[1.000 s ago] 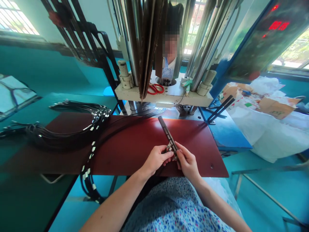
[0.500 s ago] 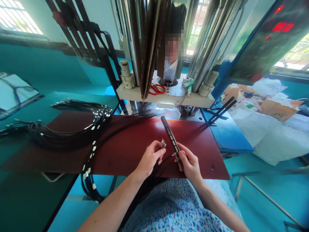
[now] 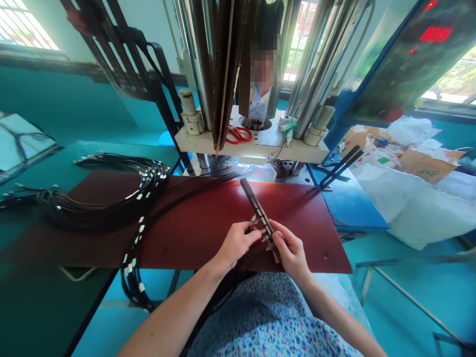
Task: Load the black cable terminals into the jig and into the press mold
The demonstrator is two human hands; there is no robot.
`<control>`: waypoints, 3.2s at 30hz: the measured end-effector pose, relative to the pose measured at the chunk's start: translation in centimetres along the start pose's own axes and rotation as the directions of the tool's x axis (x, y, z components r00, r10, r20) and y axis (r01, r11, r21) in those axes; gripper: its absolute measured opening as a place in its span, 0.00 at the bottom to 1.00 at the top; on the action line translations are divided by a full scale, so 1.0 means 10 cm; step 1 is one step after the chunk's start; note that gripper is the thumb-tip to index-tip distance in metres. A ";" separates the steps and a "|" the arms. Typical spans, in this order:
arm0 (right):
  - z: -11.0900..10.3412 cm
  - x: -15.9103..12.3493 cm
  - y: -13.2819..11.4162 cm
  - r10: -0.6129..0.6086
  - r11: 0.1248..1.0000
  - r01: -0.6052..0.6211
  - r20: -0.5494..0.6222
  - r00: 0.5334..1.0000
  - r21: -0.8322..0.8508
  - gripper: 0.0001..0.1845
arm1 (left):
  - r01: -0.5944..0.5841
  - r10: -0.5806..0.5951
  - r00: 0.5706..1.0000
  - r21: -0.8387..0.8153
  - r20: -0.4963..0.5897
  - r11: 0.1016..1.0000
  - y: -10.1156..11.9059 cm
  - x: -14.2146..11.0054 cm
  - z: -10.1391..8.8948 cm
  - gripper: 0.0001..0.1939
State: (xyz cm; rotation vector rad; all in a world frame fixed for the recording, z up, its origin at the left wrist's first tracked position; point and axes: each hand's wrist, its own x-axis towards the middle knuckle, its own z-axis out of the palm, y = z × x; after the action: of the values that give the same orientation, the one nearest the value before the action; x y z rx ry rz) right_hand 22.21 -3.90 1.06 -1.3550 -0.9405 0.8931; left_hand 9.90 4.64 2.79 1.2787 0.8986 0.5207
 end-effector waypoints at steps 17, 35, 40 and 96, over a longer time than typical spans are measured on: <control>0.01 0.03 -0.04 0.026 0.999 -0.027 -0.052 0.998 -0.031 0.22 | 0.012 -0.025 0.998 -0.233 -0.054 0.972 -0.01 0.00 -0.10 0.18; -0.02 0.03 0.02 -0.031 0.984 0.045 0.084 0.996 -0.174 0.22 | 0.032 -0.032 0.999 -0.043 -0.008 0.999 0.07 0.01 -0.08 0.11; -0.01 0.03 0.02 -0.052 0.976 0.070 0.093 0.994 -0.206 0.21 | 0.008 -0.007 1.000 -0.110 0.011 0.994 0.02 0.03 -0.11 0.14; -0.09 0.03 0.01 0.066 0.998 -0.068 0.134 0.989 0.008 0.20 | -0.176 0.264 0.939 0.355 -0.218 0.918 0.07 0.08 -0.33 0.12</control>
State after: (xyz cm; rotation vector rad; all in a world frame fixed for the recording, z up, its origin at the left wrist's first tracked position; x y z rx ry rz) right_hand 23.18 -3.94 0.99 -1.3348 -0.9944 1.0502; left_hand 7.75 7.36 3.15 1.6583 1.1013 0.7554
